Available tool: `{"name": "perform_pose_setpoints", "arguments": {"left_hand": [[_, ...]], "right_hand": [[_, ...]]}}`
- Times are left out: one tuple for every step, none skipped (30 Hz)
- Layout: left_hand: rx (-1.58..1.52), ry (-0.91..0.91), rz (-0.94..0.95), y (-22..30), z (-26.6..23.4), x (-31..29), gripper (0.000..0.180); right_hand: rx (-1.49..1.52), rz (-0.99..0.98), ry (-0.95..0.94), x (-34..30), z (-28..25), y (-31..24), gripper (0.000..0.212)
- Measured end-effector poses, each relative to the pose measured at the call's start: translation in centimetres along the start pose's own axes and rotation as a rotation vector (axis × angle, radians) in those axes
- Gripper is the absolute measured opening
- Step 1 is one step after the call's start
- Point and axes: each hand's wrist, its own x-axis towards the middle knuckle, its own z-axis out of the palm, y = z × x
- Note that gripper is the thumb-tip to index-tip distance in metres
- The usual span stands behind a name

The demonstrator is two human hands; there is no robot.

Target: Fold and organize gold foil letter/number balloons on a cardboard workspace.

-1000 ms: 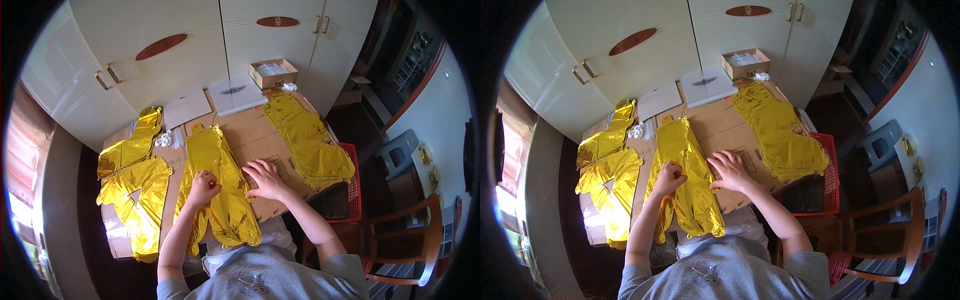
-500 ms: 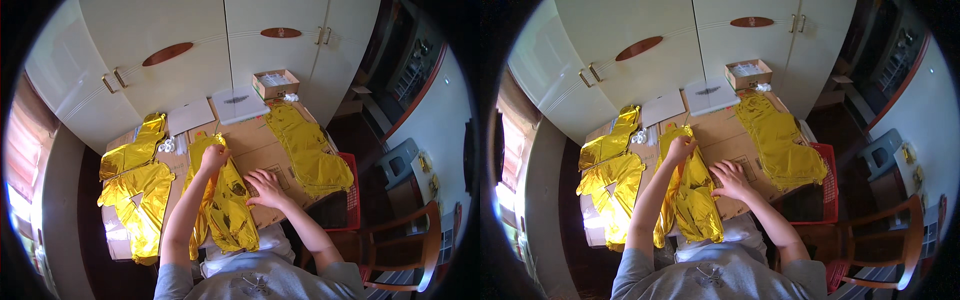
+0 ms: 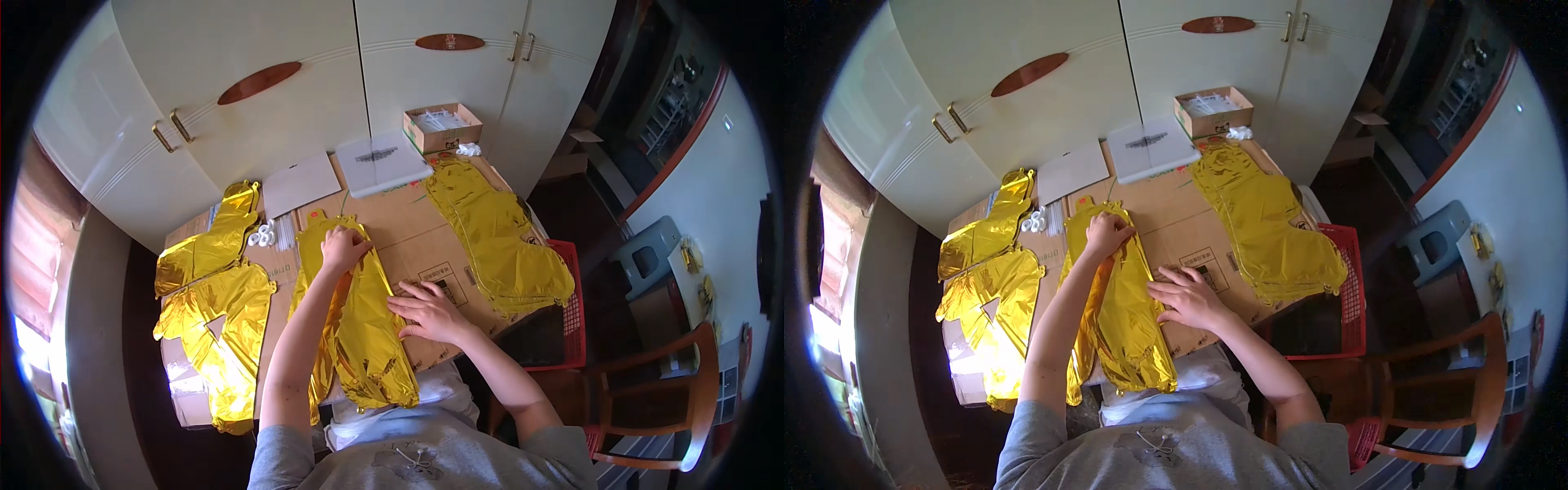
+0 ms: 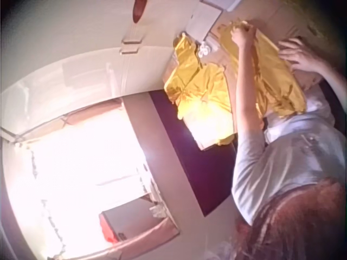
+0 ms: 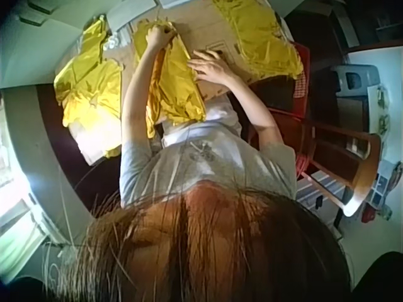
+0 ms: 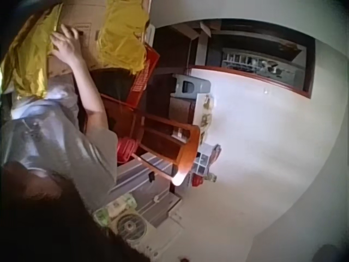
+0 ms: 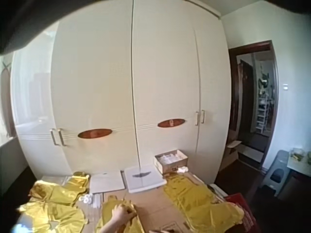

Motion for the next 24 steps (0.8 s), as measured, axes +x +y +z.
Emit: {"name": "perform_pose_setpoints", "arguments": {"left_hand": [[0.006,-0.004,0.001,0.0,-0.1,0.0,0.03],[0.013,-0.008,0.002,-0.1,-0.2,-0.1,0.031],[0.019,-0.012,0.003,0.0,-0.3,-0.1,0.031],[0.014,-0.01,0.01,-0.1,-0.3,-0.1,0.031],[0.009,-0.008,0.017,-0.1,-0.3,-0.1,0.031],[0.005,-0.007,0.023,-0.1,-0.3,-0.1,0.031],[0.012,-0.007,0.024,-0.2,-0.3,-0.1,0.031],[0.019,-0.007,0.025,-0.2,-0.4,-0.1,0.03],[0.026,-0.007,0.025,-0.2,-0.4,-0.1,0.03],[0.045,0.011,0.031,0.1,-0.6,-0.2,0.031],[0.065,0.028,0.036,0.3,-0.7,-0.4,0.032],[0.084,0.047,0.042,0.6,-0.7,-0.7,0.032],[0.122,0.115,0.096,0.9,-0.7,-1.0,0.035],[0.16,0.183,0.149,1.1,-0.7,-1.5,0.039],[0.198,0.251,0.204,1.3,-0.7,-2.0,0.043],[0.23,0.211,0.343,1.3,-0.8,-3.0,0.048],[0.258,0.167,0.485,1.3,-0.7,-4.3,0.054],[0.286,0.121,0.628,1.3,-0.7,-5.6,0.059],[0.323,0.029,0.637,1.6,-1.0,-7.4,0.062],[0.359,-0.064,0.646,2.3,-1.2,-9.3,0.065],[0.395,-0.158,0.649,2.6,-1.4,-10.4,0.069],[0.377,-0.139,0.638,2.6,-1.2,-10.6,0.07],[0.359,-0.121,0.626,2.5,-0.9,-10.7,0.071],[0.341,-0.103,0.615,2.3,-0.6,-10.8,0.071]], "right_hand": [[-0.006,-0.018,0.004,0.0,-0.1,-0.1,0.057],[-0.01,-0.027,0.002,-0.2,-0.1,-0.1,0.056],[-0.013,-0.035,0.0,-0.3,-0.2,-0.1,0.054],[-0.016,-0.045,0.0,-0.4,-0.3,-0.2,0.052],[-0.018,-0.051,-0.001,-0.5,-0.3,-0.2,0.051],[-0.02,-0.057,-0.002,-0.7,-0.3,-0.3,0.05],[-0.021,-0.064,-0.003,-0.9,-0.4,-0.3,0.049],[-0.024,-0.072,-0.001,-1.2,-0.4,-0.3,0.048],[-0.027,-0.081,0.001,-1.4,-0.5,-0.3,0.046],[-0.03,-0.089,0.006,-1.6,-0.5,-0.3,0.045],[-0.03,-0.084,0.005,-1.7,-0.6,-0.4,0.044],[-0.03,-0.079,0.003,-1.8,-0.7,-0.4,0.043],[-0.031,-0.074,0.003,-1.9,-0.8,-0.5,0.042],[-0.027,-0.074,0.006,-1.9,-0.7,-0.5,0.042],[-0.024,-0.075,0.009,-1.9,-0.7,-0.5,0.042],[-0.019,-0.078,0.013,-1.9,-0.6,-0.5,0.041],[-0.022,-0.076,0.012,-1.9,-0.6,-0.4,0.041],[-0.026,-0.074,0.011,-2.0,-0.7,-0.4,0.041],[-0.024,-0.076,0.012,-1.9,-0.6,-0.5,0.041],[-0.027,-0.072,0.012,-1.9,-0.6,-0.4,0.041],[-0.027,-0.072,0.009,-1.9,-0.7,-0.5,0.041],[-0.03,-0.069,0.004,-1.9,-0.7,-0.5,0.041],[-0.027,-0.071,0.008,-1.9,-0.8,-0.6,0.041],[-0.025,-0.072,0.013,-1.8,-0.9,-0.7,0.04]]}}
